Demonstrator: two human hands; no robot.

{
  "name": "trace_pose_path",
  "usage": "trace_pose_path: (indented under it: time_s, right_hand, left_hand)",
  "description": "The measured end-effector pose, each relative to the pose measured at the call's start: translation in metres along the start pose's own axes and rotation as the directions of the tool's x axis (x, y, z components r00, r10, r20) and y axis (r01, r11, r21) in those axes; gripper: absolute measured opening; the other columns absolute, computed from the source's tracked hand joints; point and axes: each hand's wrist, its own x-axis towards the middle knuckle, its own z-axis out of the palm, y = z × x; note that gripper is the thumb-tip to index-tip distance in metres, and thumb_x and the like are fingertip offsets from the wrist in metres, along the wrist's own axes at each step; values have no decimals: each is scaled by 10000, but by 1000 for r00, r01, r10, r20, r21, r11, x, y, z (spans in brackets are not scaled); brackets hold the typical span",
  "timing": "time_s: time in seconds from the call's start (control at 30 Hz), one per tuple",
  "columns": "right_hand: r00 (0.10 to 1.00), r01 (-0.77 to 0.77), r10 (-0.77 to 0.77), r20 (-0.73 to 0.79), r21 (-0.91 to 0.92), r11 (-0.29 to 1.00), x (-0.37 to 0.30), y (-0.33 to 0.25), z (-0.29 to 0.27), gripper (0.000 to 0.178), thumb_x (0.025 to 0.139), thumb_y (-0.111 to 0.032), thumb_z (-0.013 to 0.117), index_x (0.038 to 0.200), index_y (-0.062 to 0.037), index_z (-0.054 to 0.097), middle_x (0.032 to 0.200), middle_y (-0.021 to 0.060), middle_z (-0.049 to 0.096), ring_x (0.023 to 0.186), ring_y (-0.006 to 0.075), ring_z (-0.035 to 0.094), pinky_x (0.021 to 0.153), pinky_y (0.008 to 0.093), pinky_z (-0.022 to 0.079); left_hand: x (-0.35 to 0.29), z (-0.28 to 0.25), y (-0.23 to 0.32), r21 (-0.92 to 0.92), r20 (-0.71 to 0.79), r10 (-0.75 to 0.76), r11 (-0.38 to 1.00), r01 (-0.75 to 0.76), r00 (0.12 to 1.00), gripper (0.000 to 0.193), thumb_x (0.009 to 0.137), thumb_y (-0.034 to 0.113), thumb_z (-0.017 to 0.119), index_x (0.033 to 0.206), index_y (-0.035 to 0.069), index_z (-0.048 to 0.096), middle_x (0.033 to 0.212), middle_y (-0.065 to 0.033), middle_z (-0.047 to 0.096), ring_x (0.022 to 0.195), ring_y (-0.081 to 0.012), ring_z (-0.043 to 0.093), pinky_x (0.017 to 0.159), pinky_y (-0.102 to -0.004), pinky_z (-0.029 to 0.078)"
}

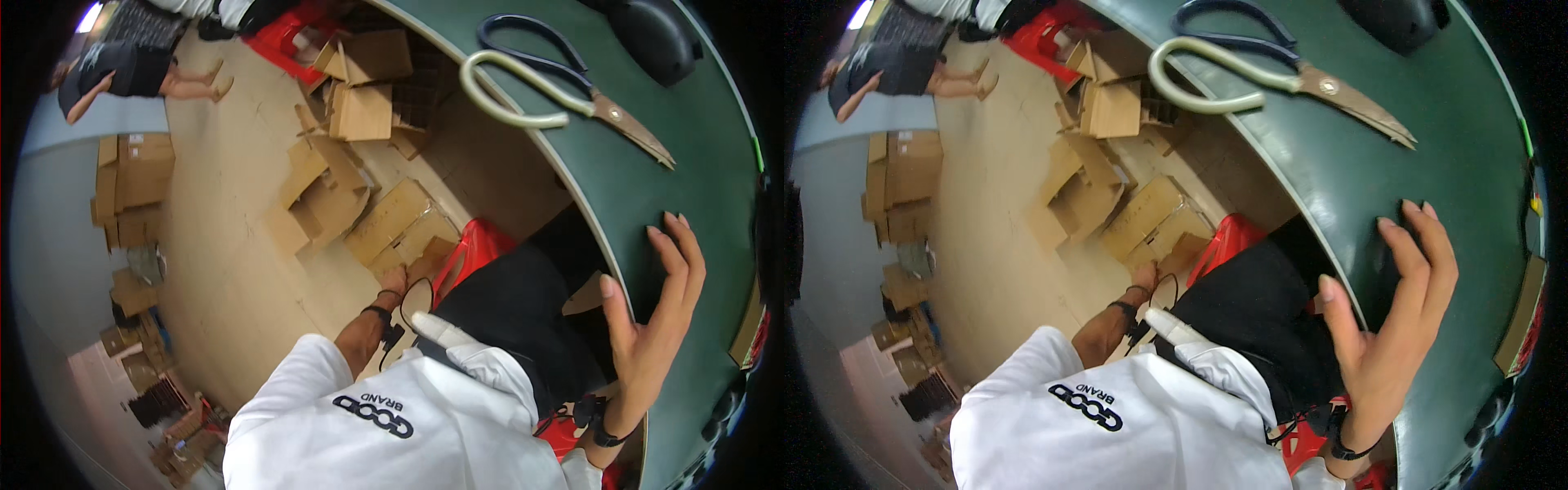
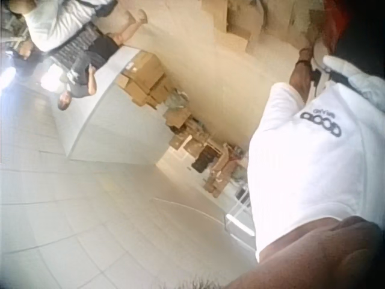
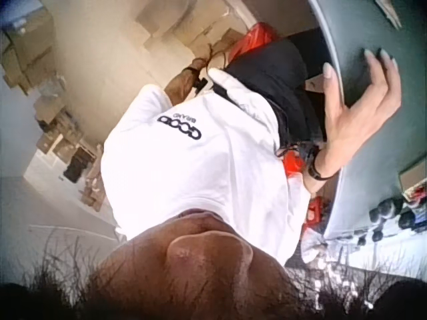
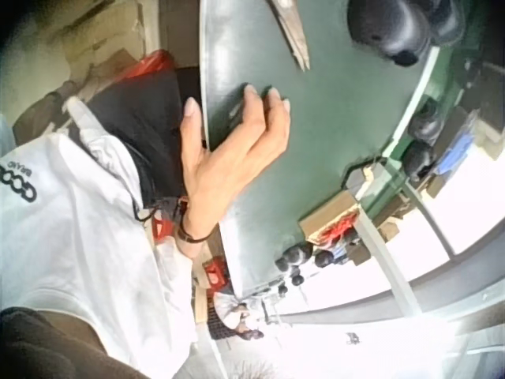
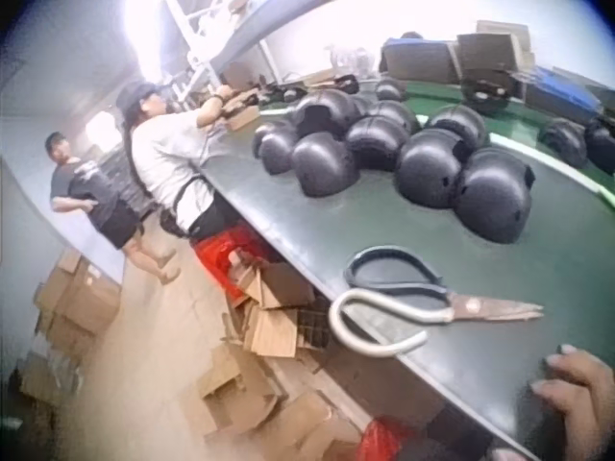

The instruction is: Assembling electronic components into plastic shells using scissors and hands.

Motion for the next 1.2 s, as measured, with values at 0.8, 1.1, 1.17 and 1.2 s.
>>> trace_pose_path:
  time_s: [0.8, 1.1, 1.17, 1.2]
  right_hand:
    - [996, 84, -89, -1, -314, 946, -8, 16, 4, 563, 941, -295, 762, 1437, -92, 592, 1528, 148, 555, 1443, 328, 512, 1212, 470, 399]
    - [995, 60, -63, -79, -43, 997, 2, 4, 11, 553, 832, -180, 812, 1337, -52, 628, 1443, 172, 578, 1336, 386, 574, 1130, 440, 443]
    - [992, 95, -98, -84, -33, 995, 3, 2, 3, 565, 822, -216, 826, 1324, -50, 627, 1429, 168, 573, 1324, 400, 562, 1114, 467, 454]
    - [991, 85, -86, -100, -12, 996, -1, 3, 3, 565, 822, -216, 826, 1324, -50, 627, 1429, 168, 573, 1324, 400, 562, 1114, 467, 454]
  left_hand:
    - [52, -4, -132, -141, 461, 8, 988, 64, 887, 779, 722, 416, 915, 1389, 99, 668, 1268, -203, 737, 1199, -386, 693, 1039, -454, 556]
    - [55, 26, -153, 120, 436, -66, 993, 14, 897, 549, 885, 343, 838, 1327, 58, 683, 1339, -206, 707, 1250, -340, 673, 1015, -452, 551]
    - [65, 17, -148, 145, 383, 40, 984, -103, 923, 502, 890, 347, 823, 1279, 52, 702, 1288, -200, 726, 1207, -342, 691, 987, -449, 563]
    - [56, 18, -150, 144, 363, 122, 972, -185, 924, 461, 896, 352, 809, 1230, 47, 722, 1237, -194, 745, 1164, -344, 708, 958, -446, 575]
